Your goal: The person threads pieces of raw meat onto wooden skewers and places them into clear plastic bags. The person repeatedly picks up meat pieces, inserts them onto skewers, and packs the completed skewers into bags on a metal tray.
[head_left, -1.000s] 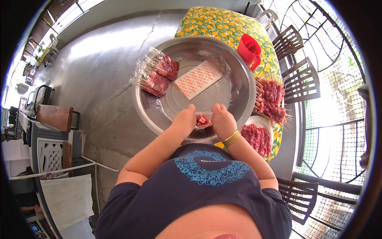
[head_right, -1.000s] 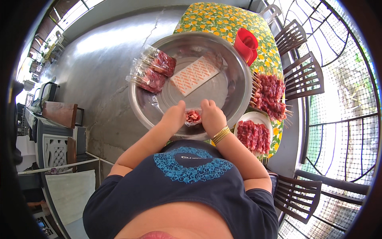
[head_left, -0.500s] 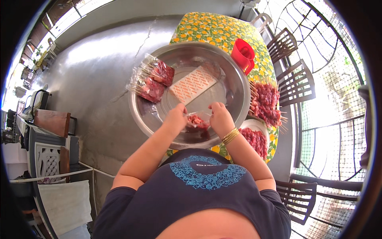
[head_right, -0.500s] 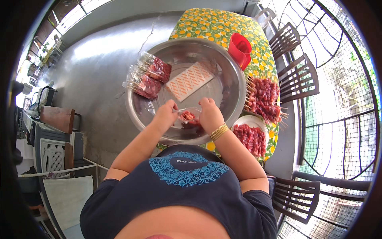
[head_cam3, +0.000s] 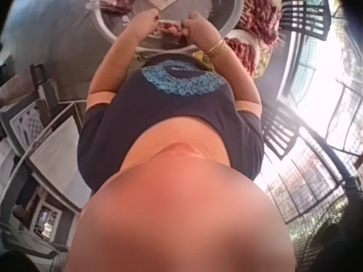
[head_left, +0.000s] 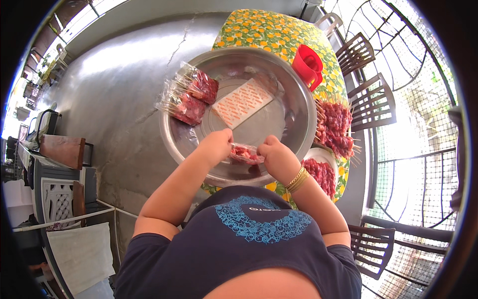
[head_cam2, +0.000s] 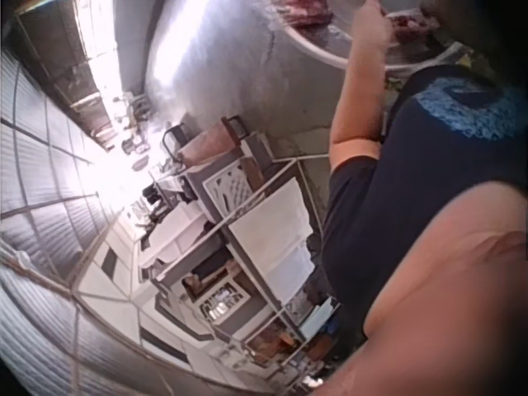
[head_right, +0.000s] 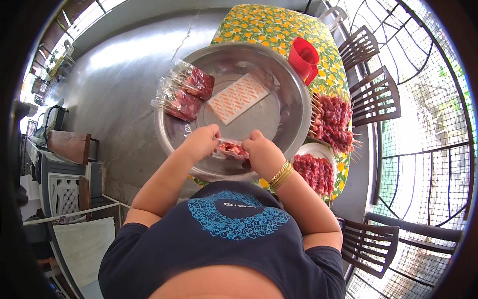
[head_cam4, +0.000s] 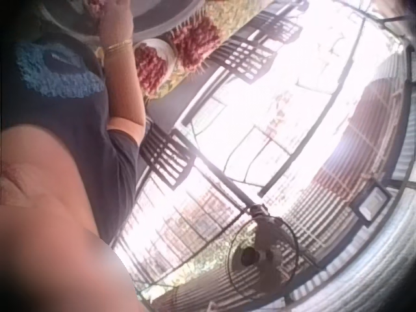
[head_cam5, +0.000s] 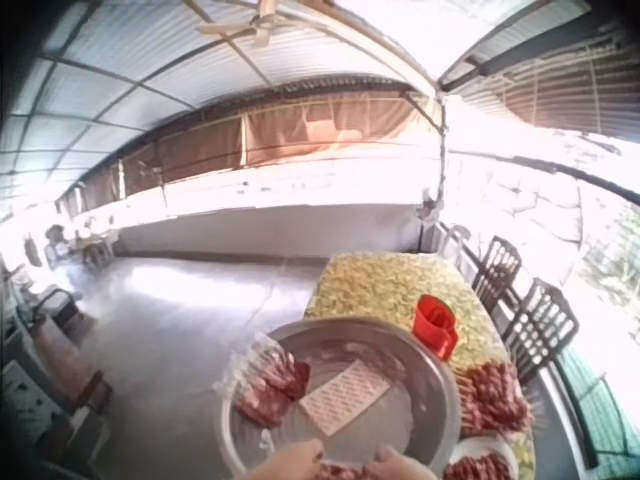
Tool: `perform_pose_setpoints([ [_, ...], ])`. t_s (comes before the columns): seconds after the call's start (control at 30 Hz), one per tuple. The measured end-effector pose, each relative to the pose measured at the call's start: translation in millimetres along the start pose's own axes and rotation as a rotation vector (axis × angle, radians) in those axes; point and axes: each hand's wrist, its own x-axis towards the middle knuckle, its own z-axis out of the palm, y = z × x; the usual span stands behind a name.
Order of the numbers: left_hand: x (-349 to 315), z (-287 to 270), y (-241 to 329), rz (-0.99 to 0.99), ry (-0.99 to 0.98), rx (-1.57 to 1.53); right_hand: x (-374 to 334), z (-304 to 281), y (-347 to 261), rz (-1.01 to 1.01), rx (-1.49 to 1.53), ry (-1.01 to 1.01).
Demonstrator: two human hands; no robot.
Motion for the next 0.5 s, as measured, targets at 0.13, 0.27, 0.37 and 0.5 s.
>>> perform_pose_setpoints([
  [0.13, -11.8, 5.0, -3.9, 0.145, 0.055, 0.258, -2.8, -3.7, -1.0, -0.044, -0.211, -0.08],
  [0.27, -2.7, 7.6, -4.4, 0.063, 0.092, 0.276, 1.0, -3.3, -9.4, -0.218, -0.331, -0.127],
  [0.37, 7.8, 5.6, -5.5, 0.041, 0.06, 0.262, 0.7, 2.5, -22.6, -0.295, -0.311, -0.145],
  [0.5, 15.2, 0.5, -5.8, 0.036, 0.067, 0.252, -4.2, 10.9, -40.5, -0.153, -0.349, -0.102],
])
